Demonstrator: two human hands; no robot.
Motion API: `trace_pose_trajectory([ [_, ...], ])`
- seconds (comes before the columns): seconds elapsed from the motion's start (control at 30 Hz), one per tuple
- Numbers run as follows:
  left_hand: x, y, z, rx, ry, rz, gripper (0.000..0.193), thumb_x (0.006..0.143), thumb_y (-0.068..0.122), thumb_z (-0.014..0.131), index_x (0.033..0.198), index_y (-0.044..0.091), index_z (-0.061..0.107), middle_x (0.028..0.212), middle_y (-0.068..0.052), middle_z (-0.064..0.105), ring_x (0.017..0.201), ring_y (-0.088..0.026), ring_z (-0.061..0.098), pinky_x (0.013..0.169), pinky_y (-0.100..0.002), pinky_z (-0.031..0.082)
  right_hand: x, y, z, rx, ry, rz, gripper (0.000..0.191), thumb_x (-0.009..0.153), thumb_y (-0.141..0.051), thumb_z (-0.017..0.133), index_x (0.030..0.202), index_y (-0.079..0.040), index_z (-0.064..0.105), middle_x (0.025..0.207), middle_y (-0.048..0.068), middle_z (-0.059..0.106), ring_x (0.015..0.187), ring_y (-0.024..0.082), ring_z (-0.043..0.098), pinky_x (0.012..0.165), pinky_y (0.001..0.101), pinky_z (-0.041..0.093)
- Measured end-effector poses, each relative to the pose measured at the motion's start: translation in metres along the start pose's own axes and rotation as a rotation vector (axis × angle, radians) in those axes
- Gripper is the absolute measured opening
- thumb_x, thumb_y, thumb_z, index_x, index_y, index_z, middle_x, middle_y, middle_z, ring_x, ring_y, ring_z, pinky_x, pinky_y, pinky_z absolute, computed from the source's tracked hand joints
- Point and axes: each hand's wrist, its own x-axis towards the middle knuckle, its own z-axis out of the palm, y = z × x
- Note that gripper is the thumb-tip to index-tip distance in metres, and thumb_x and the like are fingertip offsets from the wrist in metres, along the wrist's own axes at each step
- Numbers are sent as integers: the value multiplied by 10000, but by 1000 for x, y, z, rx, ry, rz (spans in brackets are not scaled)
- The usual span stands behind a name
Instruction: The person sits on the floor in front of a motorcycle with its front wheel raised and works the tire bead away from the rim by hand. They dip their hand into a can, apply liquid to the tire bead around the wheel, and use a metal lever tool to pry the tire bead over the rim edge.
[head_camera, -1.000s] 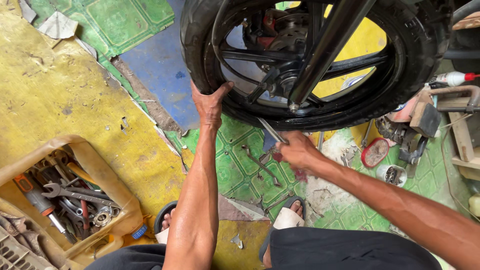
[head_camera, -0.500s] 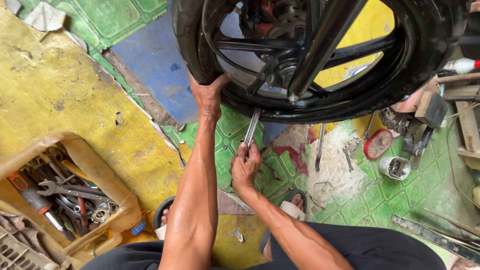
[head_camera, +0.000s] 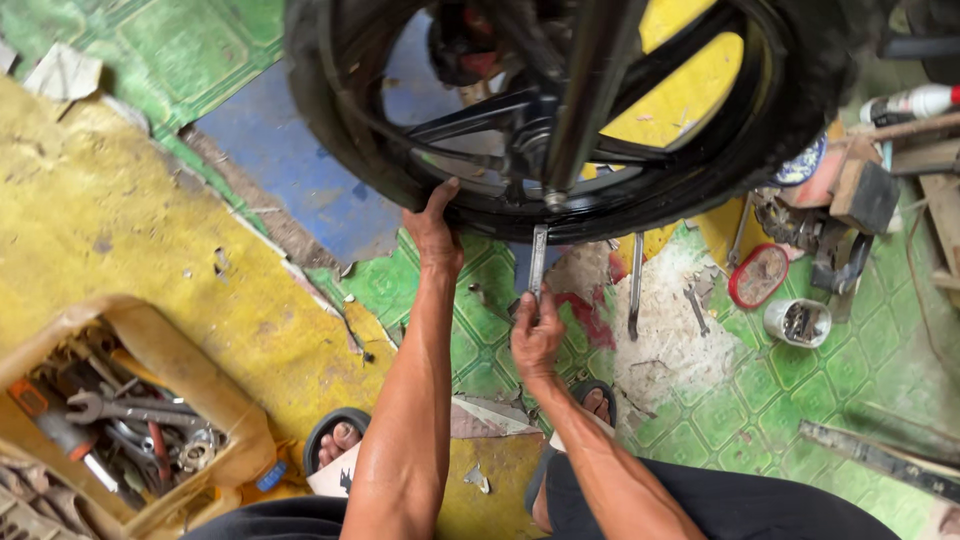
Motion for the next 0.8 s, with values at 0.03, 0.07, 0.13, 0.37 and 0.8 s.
trace_pose_trajectory([
  [0.03,-2,-6,1,-38,7,-13,503,729,60,832,1168,-12,598,1034,-57,639,930,-208,624,861,-350,527,4,6,-6,-22,-3,10,339,1035,-268,586,1293,-60,654,597,23,498,516,103,461,476,322,374],
  [0.07,-4,-11,3,53,35,30,502,767,112,826,1194,-9,591,1071,-74,644,970,-218,620,904,-363,512,9,10,-13,-36,-11,-27,344,1036,-265,584,1303,-60,653,621,20,519,523,103,479,475,318,392],
  [0.13,-12,-21,0,239,96,122,516,844,217,817,1245,-3,577,1144,-108,652,1048,-238,612,990,-389,483,16,16,-25,-64,-31,-93,353,1038,-259,581,1323,-61,649,670,13,562,536,103,514,473,310,427],
  [0.37,-73,-14,-29,1384,-271,932,484,934,170,675,1371,18,536,1354,-192,562,1362,-329,475,1186,-510,330,24,17,-47,-71,-123,-107,324,1032,-226,603,1299,-52,661,676,86,609,550,160,579,532,339,483],
  [0.8,-26,40,49,2053,-921,615,963,669,546,846,1401,20,508,1257,-118,609,1236,-315,532,1209,-593,139,68,53,-62,-91,-200,-460,325,1007,-104,602,1310,8,641,961,223,712,796,351,714,701,393,575],
])
